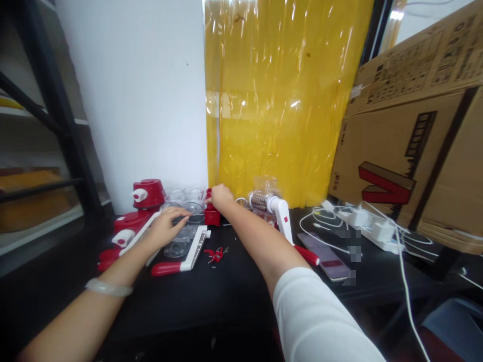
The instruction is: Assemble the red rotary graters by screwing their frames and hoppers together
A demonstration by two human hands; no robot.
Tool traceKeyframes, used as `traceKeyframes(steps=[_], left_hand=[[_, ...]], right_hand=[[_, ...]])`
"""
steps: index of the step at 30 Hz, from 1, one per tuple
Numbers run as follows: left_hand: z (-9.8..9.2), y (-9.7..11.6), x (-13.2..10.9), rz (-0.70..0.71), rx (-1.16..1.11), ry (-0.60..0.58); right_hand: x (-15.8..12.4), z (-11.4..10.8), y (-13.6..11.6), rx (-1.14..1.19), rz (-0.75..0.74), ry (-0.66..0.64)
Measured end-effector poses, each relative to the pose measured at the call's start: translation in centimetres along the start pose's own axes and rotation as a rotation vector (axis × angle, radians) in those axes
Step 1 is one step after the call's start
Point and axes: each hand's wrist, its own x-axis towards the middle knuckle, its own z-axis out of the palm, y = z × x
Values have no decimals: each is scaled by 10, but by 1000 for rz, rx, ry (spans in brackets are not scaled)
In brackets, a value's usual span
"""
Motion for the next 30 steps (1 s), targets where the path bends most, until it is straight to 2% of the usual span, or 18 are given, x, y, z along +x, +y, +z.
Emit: traceKeyframes(steps=[8,30], left_hand=[[0,0,-1,10,-7,2],[0,-1,-3,2,-15,-4]], right_hand=[[-1,5,-5,20,-33,57],[-7,21,-10,-142,-139,125]])
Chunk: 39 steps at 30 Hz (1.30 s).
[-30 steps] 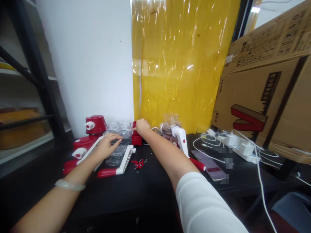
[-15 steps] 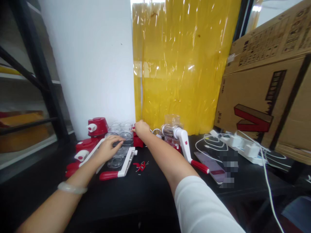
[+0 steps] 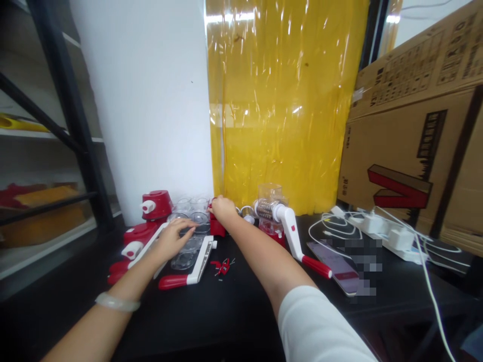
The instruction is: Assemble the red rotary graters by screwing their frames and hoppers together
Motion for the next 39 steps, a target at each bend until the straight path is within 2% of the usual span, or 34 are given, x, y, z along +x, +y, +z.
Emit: traceKeyframes(steps=[13,16,19,22,26,28,31,33,36,39], left_hand=[[0,-3,-2,-15,3,-6],[0,-4,-2,-9,2,-4],[2,-5,-2,-4,1,7],[2,-6,-3,-3,6,5],[-1,-3,-3,18,21,6],[-3,1,-2,49,31,8],[-4,15,2,87,43,17],[-2,33,4,108,36,6],[3,73,9,160,-31,-73],[10,117,12,190,-125,-160]], right_hand=[[-15,-2,3,-17,-4,-8],[-17,-9,2,-5,12,25],[-22,-36,4,1,29,76],[-31,-83,19,-14,15,133],[-45,-146,62,-31,-54,138],[-52,-165,90,-24,-94,32],[-62,-173,129,70,-111,-229],[-68,-169,148,144,-139,-321],[-71,-159,165,152,-142,-347],[-67,-152,168,127,-126,-344]])
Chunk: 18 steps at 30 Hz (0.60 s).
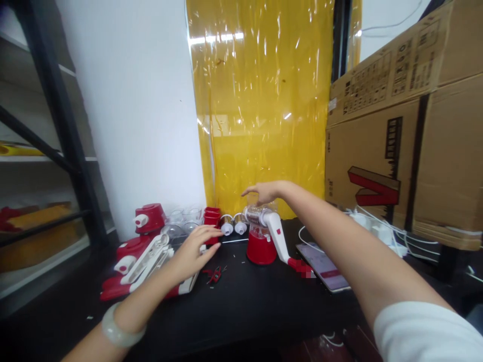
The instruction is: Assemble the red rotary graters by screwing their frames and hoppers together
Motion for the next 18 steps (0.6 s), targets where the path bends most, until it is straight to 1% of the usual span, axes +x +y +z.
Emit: traceKeyframes(steps=[2,5,7,9,12,15,18], left_hand=[[9,22,7,9,-44,-34],[22,43,17,-42,-91,-92],[30,51,24,-100,-126,-131],[38,57,32,-142,-162,-156],[47,66,44,-165,-233,-152],[54,76,54,-150,-296,-133],[60,85,60,-180,-275,-154]], right_hand=[[4,1,-2,20,6,19],[7,-1,-7,87,17,64],[7,-4,-11,80,24,57],[6,-5,-13,28,33,23],[6,-6,-10,-18,54,3],[6,-3,-4,53,86,34],[1,1,-1,150,125,48]])
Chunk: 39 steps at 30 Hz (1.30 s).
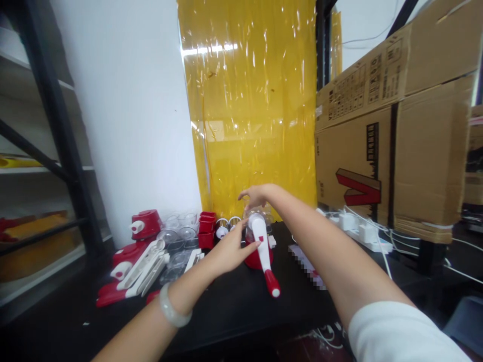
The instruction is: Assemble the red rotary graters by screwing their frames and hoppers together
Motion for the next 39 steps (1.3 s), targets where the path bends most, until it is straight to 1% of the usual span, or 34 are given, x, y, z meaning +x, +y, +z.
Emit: traceKeyframes(steps=[2,4,7,9,12,14,16,18,21,22,23,25,27,29,32,33,34,36,39], left_hand=[[5,2,2,-62,45,10],[10,0,4,-107,66,51],[15,-9,10,-114,68,124],[14,-15,14,-110,95,153],[8,-23,19,-100,127,122],[3,-28,20,-54,110,71],[-3,-36,20,26,87,50],[-8,-46,21,37,40,47],[-15,-62,22,-1,-34,16],[-17,-67,23,-19,-57,13],[-19,-71,24,-21,-86,10],[-21,-78,24,-26,-136,12],[-21,-80,24,-25,-179,17],[-18,-79,24,-29,-215,34],[-11,-74,25,-71,-228,110],[-9,-71,26,-96,-206,142],[-7,-69,26,-128,-171,179],[-3,-64,28,-160,-91,232],[-2,-62,30,-129,-42,254]], right_hand=[[-7,3,-2,5,28,1],[-13,6,-6,-15,70,3],[-19,11,-15,-41,126,4],[-18,13,-19,-81,149,30],[-17,14,-18,-191,171,91],[-19,16,-11,-181,150,147],[-24,24,2,-37,119,258],[-32,40,16,169,135,444],[-43,80,32,448,290,764],[-46,95,34,564,324,821],[-47,109,36,691,330,838],[-48,132,37,871,263,770],[-48,145,37,1018,218,686],[-47,148,39,1144,166,589],[-48,144,47,1273,-3,385],[-49,143,50,1295,-45,339],[-49,143,54,1311,-67,313],[-49,146,58,1336,-77,308],[-48,152,60,1360,-77,363]])
